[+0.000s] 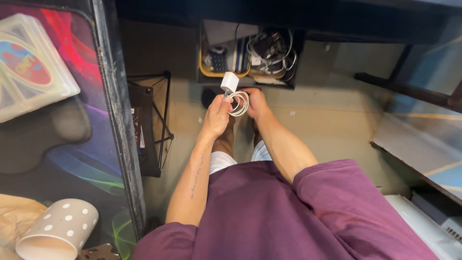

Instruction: The person organizes a cluttered desk by picking up various items, including a lamp, a glue gun, a fan, a wallet, a comb, a mug, a stapler, a charger, and wipes, and placing them into a drawer or on the desk. They also wipe the desk surface with a cloth.

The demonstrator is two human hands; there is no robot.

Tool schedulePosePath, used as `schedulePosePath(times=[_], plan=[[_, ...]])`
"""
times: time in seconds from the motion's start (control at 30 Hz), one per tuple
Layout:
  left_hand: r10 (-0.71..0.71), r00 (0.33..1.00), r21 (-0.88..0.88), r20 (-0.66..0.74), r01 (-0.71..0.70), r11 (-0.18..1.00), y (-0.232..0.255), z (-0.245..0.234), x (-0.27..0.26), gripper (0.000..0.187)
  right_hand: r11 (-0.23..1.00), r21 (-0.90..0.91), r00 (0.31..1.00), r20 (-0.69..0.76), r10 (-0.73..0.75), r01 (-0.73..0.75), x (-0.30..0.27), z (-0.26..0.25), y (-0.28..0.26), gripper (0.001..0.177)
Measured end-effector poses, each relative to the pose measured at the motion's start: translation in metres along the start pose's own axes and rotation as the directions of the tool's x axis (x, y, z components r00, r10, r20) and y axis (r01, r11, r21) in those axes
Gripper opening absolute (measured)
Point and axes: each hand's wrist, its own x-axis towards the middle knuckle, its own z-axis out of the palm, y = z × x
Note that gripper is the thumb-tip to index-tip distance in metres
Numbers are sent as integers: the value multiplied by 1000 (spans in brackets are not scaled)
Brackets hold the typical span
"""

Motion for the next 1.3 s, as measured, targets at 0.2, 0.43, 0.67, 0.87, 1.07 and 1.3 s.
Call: schedulePosePath(times=[0.2,0.43,0.67,0.87,1.07,1.3], plan=[[6,1000,43,-8,-5,999,-6,9,9,31,999,-34,998,67,-13,15,-41,3,6,25],[-87,996,-211,-33,79,974,-29,7,43,30,895,-414,968,101,230,-169,-146,77,-56,41],[-136,989,-434,50,144,889,-10,4,91,24,812,-562,970,244,-17,156,-148,115,-88,52],[-135,960,-213,246,190,959,5,48,112,19,805,-452,923,189,-335,385,-113,87,-106,53],[-205,948,15,244,208,978,12,106,148,31,717,-485,828,25,-561,500,-104,74,-138,47],[102,991,380,-87,-62,923,-51,145,192,36,146,-889,650,197,-734,435,-103,72,-148,46]])
